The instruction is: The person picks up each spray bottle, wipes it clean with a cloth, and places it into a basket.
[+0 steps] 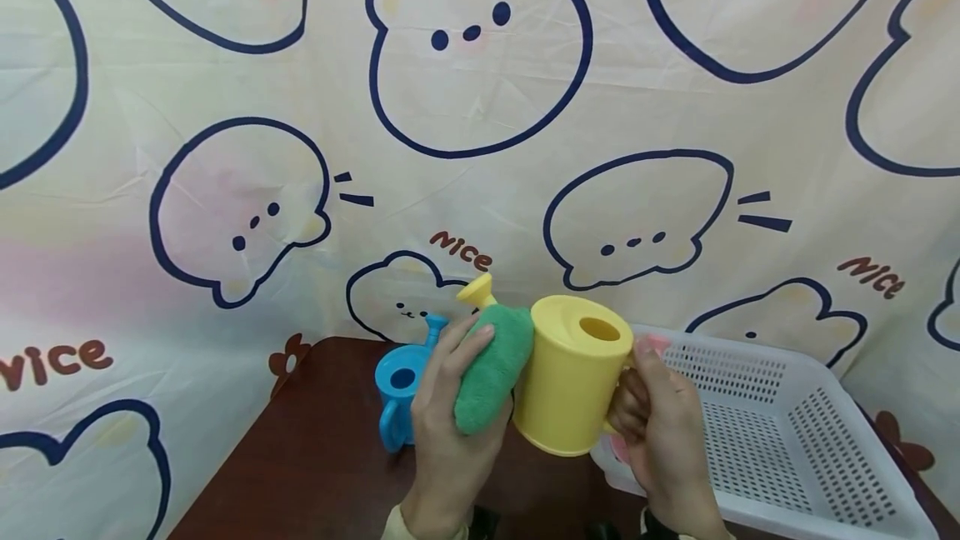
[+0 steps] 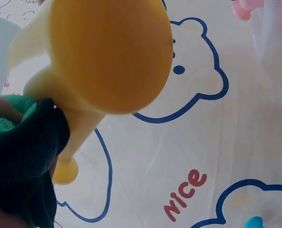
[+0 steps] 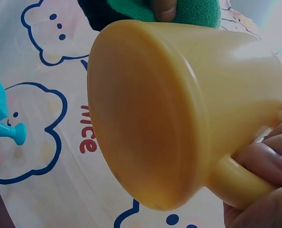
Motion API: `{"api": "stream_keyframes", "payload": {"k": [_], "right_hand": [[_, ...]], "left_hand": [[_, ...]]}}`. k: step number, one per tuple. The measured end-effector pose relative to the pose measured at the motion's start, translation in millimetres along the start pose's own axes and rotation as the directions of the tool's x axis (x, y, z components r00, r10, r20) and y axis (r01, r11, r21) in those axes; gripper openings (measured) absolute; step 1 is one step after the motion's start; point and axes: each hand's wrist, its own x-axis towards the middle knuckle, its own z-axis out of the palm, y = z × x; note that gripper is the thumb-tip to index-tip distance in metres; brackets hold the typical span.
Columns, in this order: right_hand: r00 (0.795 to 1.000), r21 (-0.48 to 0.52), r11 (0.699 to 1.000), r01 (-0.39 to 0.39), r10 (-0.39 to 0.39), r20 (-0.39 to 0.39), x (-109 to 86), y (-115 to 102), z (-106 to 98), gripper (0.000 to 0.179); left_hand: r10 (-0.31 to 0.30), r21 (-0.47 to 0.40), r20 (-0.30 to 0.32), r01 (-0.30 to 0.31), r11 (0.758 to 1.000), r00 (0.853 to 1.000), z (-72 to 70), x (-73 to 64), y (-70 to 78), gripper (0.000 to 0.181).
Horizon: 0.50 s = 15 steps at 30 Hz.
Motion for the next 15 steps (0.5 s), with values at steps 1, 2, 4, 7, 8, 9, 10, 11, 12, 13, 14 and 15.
{"api": "stream_keyframes", "payload": {"k": [1, 2, 4, 7, 8, 9, 10, 11, 12, 13, 14, 15], "right_hand": [[1.0, 0.003, 1.0, -0.002, 0.002, 0.0, 0.0, -0.2, -0.9, 0.056], [1.0, 0.005, 1.0, -0.006, 0.006, -0.001, 0.2, -0.6, -1.8, 0.056], [1.0, -0.002, 1.0, -0.018, 0.018, -0.014, 0.5, -1.4, -3.4, 0.056], [0.998, -0.023, 0.999, -0.037, 0.036, -0.048, 1.1, -3.0, -5.0, 0.056], [0.997, -0.028, 0.999, -0.045, 0.043, -0.061, 1.3, -3.5, -5.3, 0.056], [0.997, -0.033, 0.998, -0.047, 0.044, -0.071, 1.6, -3.9, -5.7, 0.056], [0.996, -0.035, 0.998, -0.047, 0.044, -0.079, 1.8, -4.3, -6.0, 0.056], [0.996, -0.036, 0.998, -0.045, 0.042, -0.085, 1.9, -4.6, -6.2, 0.055], [0.995, -0.039, 0.998, -0.043, 0.04, -0.088, 2.1, -4.8, -6.5, 0.055], [0.995, -0.038, 0.998, -0.041, 0.038, -0.092, 2.1, -5.0, -6.7, 0.055], [0.995, -0.036, 0.999, -0.039, 0.035, -0.094, 2.1, -5.2, -7.0, 0.055], [0.995, -0.038, 0.999, -0.036, 0.033, -0.097, 1.9, -5.4, -7.3, 0.056]], "left_hand": [[0.007, -0.01, 0.012, -0.007, 1.0, 1.0, -0.3, 0.3, -0.4, 0.066], [0.01, -0.016, 0.024, -0.01, 1.0, 1.0, -0.6, 0.5, -0.6, 0.067], [0.014, -0.024, 0.048, -0.013, 1.0, 0.999, -1.1, 0.5, -1.0, 0.067], [0.017, -0.018, 0.084, -0.016, 1.0, 0.996, -1.6, 0.6, -1.1, 0.067], [0.016, -0.016, 0.097, -0.014, 1.0, 0.995, -1.8, 0.6, -0.8, 0.067], [0.017, -0.018, 0.11, -0.015, 1.0, 0.994, -1.9, 0.7, -0.9, 0.068], [0.021, -0.018, 0.122, -0.018, 1.0, 0.992, -2.1, 0.9, -0.9, 0.068], [0.019, -0.018, 0.134, -0.016, 1.0, 0.991, -2.3, 1.0, -0.7, 0.069], [0.017, -0.02, 0.145, -0.014, 1.0, 0.989, -2.6, 1.1, -0.5, 0.069], [0.009, -0.025, 0.157, -0.006, 1.0, 0.988, -2.9, 1.1, -0.2, 0.07], [0.008, -0.027, 0.166, -0.003, 1.0, 0.986, -3.0, 1.1, -0.1, 0.07], [0.008, -0.031, 0.174, -0.002, 1.0, 0.985, -3.0, 1.0, -0.4, 0.071]]}}
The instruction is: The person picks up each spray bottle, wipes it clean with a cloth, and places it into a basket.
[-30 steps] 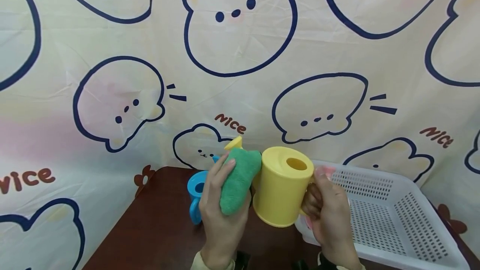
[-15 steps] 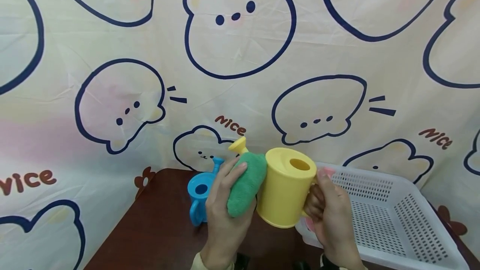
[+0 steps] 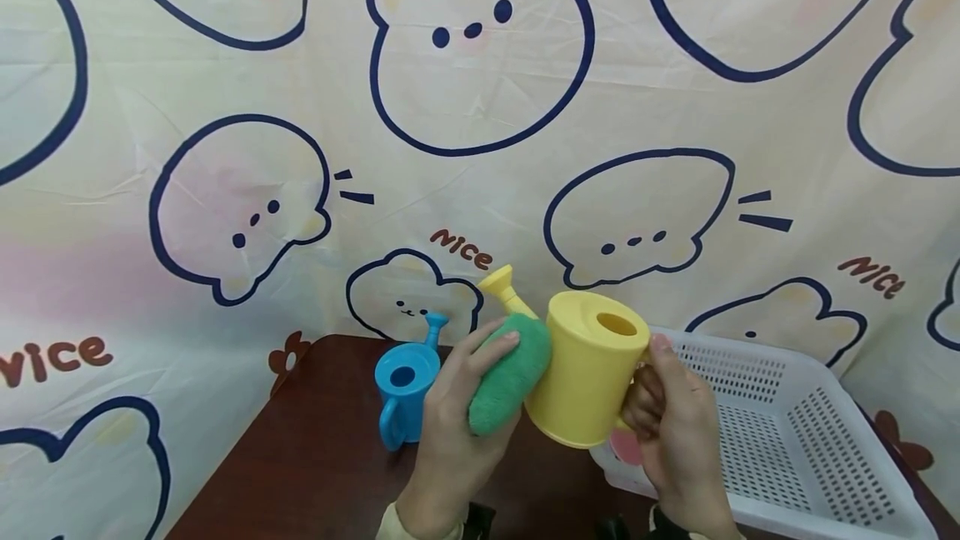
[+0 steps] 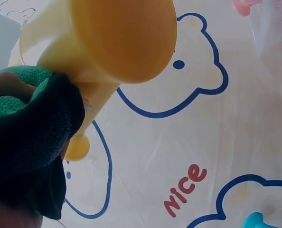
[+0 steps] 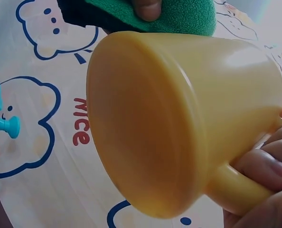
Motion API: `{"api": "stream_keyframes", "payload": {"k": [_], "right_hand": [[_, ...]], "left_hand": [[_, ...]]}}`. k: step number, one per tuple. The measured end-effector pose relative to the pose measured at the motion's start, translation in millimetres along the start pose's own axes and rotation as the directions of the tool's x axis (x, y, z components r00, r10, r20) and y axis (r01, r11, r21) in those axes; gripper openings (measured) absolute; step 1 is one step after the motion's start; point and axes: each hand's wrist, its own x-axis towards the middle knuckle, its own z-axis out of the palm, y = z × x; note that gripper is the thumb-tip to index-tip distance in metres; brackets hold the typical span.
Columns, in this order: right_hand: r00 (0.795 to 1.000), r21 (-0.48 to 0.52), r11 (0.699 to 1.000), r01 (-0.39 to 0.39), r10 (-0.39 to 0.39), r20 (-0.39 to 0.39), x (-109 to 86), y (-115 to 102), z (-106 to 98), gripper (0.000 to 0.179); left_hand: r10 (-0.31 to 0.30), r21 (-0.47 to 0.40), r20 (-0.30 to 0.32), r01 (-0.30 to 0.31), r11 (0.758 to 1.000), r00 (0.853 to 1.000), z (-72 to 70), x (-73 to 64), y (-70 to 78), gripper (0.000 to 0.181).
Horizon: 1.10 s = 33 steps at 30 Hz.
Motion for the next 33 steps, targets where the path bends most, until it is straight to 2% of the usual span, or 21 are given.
{"api": "stream_keyframes", "payload": {"k": [9, 18, 26, 33], "right_hand": [[1.0, 0.053, 0.998, 0.021, -0.021, 0.008, 0.9, -2.0, -4.9, 0.057], [0.996, 0.018, 1.0, 0.007, -0.006, -0.089, 1.5, -5.7, -7.8, 0.057], [0.995, 0.096, 0.995, 0.031, -0.022, -0.094, 0.8, -8.1, -9.5, 0.055], [0.988, 0.149, 0.986, 0.07, -0.047, -0.15, 1.2, -10.2, -7.4, 0.051]], "left_hand": [[0.019, 0.008, 0.071, -0.019, 1.0, 0.997, 0.6, -1.0, -1.0, 0.075], [-0.026, 0.02, 0.145, 0.023, 1.0, 0.989, 0.0, -1.8, 1.6, 0.073], [-0.052, 0.044, 0.19, 0.045, 0.998, 0.98, -0.4, -3.2, 1.3, 0.072], [-0.055, 0.043, 0.212, 0.047, 0.998, 0.976, 0.4, -3.1, 0.9, 0.076]]}}
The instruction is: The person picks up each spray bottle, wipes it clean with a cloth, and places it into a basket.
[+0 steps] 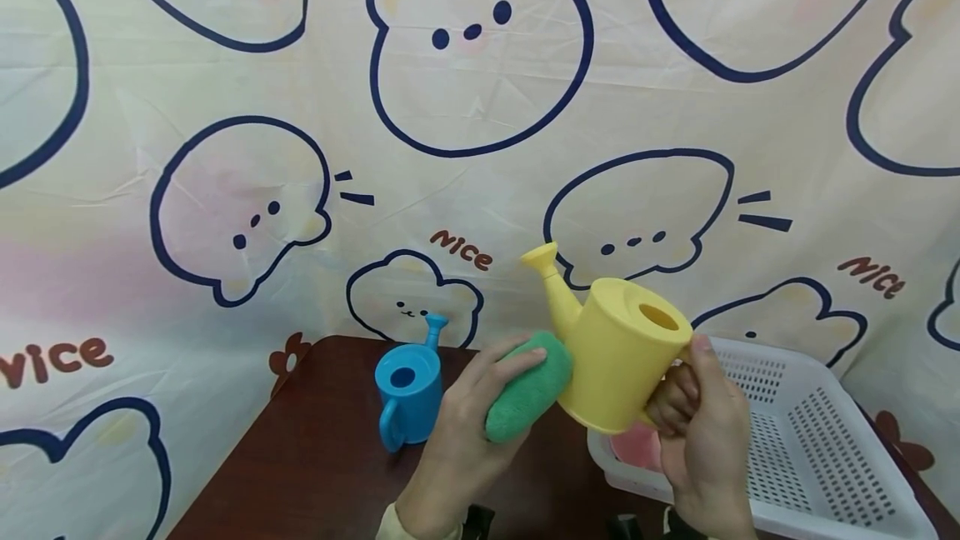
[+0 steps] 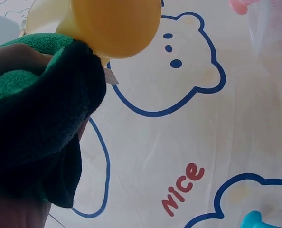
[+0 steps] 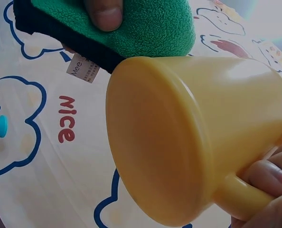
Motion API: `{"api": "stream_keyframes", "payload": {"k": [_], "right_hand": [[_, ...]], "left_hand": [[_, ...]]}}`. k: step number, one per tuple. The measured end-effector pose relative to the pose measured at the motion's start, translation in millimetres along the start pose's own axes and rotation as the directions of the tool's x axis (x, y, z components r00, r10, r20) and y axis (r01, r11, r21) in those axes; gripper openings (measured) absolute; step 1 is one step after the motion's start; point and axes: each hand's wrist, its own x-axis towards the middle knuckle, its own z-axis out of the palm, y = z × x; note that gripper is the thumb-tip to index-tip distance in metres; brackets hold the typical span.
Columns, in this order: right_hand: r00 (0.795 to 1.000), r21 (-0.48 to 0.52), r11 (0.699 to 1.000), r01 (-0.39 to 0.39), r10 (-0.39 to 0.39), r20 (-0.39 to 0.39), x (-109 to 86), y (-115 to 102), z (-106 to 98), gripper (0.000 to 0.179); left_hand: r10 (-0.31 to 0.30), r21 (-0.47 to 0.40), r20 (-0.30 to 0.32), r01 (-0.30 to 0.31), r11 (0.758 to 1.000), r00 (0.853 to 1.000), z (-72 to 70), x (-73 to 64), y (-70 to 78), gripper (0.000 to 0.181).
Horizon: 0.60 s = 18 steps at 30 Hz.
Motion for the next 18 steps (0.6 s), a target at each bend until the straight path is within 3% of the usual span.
{"api": "stream_keyframes", "payload": {"k": [7, 12, 18], "right_hand": [[1.0, 0.055, 0.998, 0.029, -0.029, 0.008, 0.0, -1.0, 1.4, 0.05], [0.999, 0.054, 0.997, 0.048, -0.047, -0.028, -1.0, -0.5, 2.6, 0.053], [0.993, 0.037, 0.995, 0.091, -0.088, -0.083, -1.9, 2.5, 6.9, 0.056]], "left_hand": [[-0.003, 0.002, 0.017, 0.003, 1.0, 1.0, -1.2, 0.0, -1.6, 0.076], [-0.03, -0.007, 0.029, 0.031, 1.0, 0.999, -2.1, 0.4, -0.9, 0.076], [-0.06, -0.046, -0.014, 0.059, 0.997, 0.998, 0.4, 0.7, -1.0, 0.078]]}}
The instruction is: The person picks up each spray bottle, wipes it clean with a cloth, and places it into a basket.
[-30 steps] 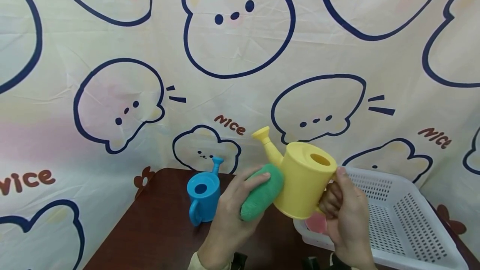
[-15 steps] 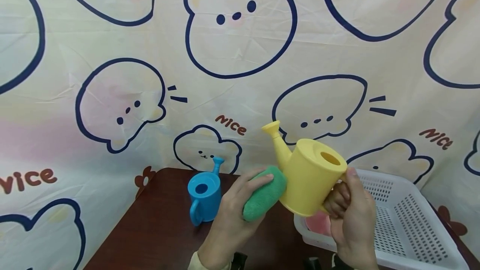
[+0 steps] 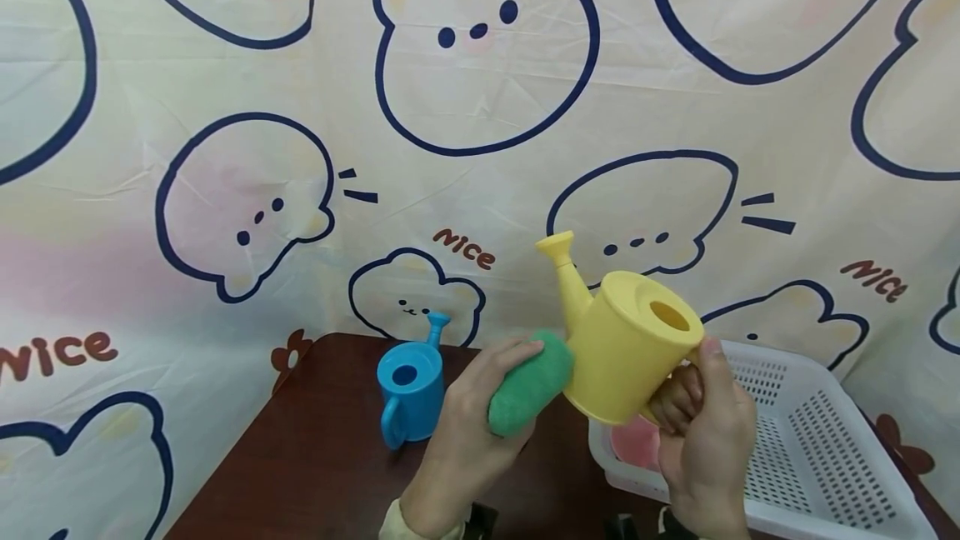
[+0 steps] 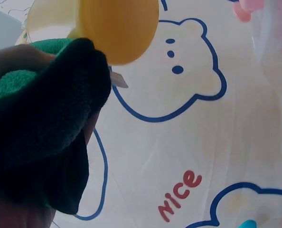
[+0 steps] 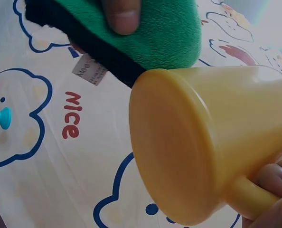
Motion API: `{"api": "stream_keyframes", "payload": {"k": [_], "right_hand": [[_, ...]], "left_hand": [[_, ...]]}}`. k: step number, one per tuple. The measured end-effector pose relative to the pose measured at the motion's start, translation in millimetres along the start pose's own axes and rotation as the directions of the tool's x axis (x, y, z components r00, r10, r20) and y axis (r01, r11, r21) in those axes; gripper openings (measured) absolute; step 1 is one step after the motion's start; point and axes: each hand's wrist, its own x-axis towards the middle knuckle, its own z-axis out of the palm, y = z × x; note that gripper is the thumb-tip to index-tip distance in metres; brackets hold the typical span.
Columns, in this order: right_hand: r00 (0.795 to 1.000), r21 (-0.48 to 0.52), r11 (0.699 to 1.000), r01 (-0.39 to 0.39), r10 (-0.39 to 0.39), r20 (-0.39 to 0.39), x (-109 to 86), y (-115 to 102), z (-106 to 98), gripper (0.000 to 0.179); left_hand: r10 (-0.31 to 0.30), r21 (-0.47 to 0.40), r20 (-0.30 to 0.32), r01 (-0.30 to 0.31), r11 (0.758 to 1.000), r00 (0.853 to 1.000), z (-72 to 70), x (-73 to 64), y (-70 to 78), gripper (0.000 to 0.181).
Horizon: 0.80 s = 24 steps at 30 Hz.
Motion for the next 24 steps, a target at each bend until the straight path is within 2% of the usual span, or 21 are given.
{"api": "stream_keyframes", "payload": {"k": [5, 10, 19, 24], "right_hand": [[0.998, -0.024, 0.998, 0.062, -0.062, -0.009, -2.0, 5, 5, 0.057], [0.996, -0.085, 0.993, 0.087, -0.088, -0.014, -4.3, 7, 8, 0.06], [0.995, -0.108, 0.99, 0.093, -0.09, 0.034, -5.7, 10, 11, 0.06], [0.998, -0.165, 0.985, 0.048, -0.043, 0.037, -7.3, 10, 12, 0.059]], "left_hand": [[-0.056, -0.064, -0.055, 0.053, 0.997, 0.997, 2.8, 0.3, 2.7, 0.078], [-0.121, -0.136, -0.084, 0.109, 0.985, 0.989, 4.9, 1.5, 8.1, 0.073], [-0.143, -0.171, -0.121, 0.121, 0.978, 0.982, 4.7, 1.3, 11.2, 0.073], [-0.176, -0.195, -0.133, 0.148, 0.97, 0.975, 3.6, 1.3, 12.5, 0.073]]}}
